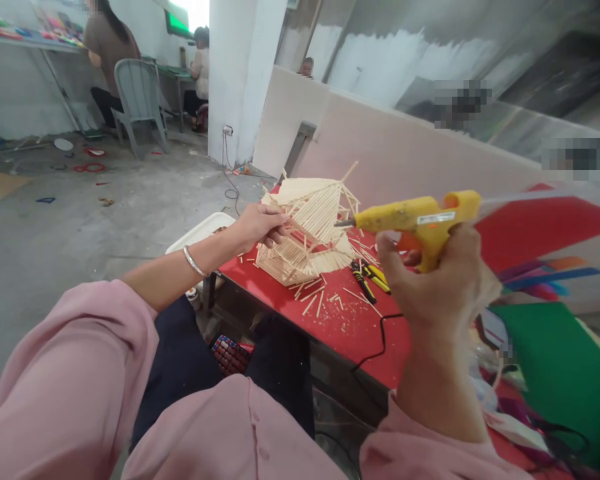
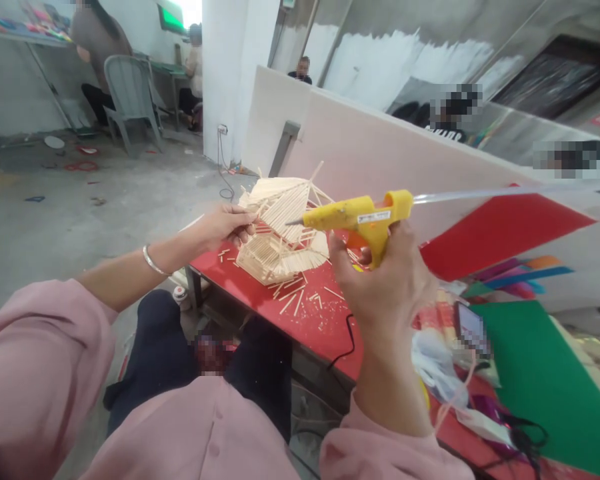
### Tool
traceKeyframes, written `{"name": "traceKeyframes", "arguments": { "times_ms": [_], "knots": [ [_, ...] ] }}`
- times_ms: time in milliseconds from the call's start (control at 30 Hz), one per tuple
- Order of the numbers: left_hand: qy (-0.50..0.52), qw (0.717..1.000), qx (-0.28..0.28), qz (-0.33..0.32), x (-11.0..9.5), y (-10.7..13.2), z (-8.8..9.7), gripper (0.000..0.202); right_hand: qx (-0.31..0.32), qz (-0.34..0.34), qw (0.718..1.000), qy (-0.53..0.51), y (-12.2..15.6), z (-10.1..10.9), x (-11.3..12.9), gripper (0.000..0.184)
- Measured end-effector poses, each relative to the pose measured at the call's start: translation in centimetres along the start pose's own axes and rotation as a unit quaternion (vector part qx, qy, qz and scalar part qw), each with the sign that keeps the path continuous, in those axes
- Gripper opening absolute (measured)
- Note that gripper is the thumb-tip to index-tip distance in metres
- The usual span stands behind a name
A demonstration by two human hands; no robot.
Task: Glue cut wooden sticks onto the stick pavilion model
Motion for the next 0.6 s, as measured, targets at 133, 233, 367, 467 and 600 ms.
{"name": "traceKeyframes", "arguments": {
  "times_ms": [133, 233, 367, 467, 600],
  "knots": [
    [-0.017, 0.999, 0.005, 0.032, -0.8, -0.1, -0.1, 0.024, 0.015, 0.061, 0.993, 0.096, -2.5, -1.9, 1.4, 0.059],
    [-0.057, 0.995, -0.011, 0.075, -1.6, 0.3, -0.2, 0.019, 0.010, 0.102, 0.981, 0.162, -3.6, -3.2, 1.8, 0.059],
    [-0.072, 0.993, -0.009, 0.095, -2.0, 0.2, -0.5, 0.024, 0.028, 0.127, 0.974, 0.188, -4.3, -4.2, 2.4, 0.061],
    [-0.074, 0.993, 0.013, 0.095, -1.6, -0.5, -0.6, 0.025, 0.051, 0.113, 0.975, 0.186, -4.6, -4.4, 2.8, 0.058],
    [-0.073, 0.992, 0.038, 0.095, -1.4, -1.0, -0.8, 0.026, 0.073, 0.110, 0.976, 0.176, -5.0, -4.5, 2.9, 0.058]
  ]
}}
Point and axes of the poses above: each hand's wrist, its own y-axis away from the middle knuckle, its own z-axis out of the back of the hand, x = y × z, the point moved 2 cm from there along -y, towards the middle knuckle, and after that the axes turned 14 degrees about -y, right-handed, at the moved point
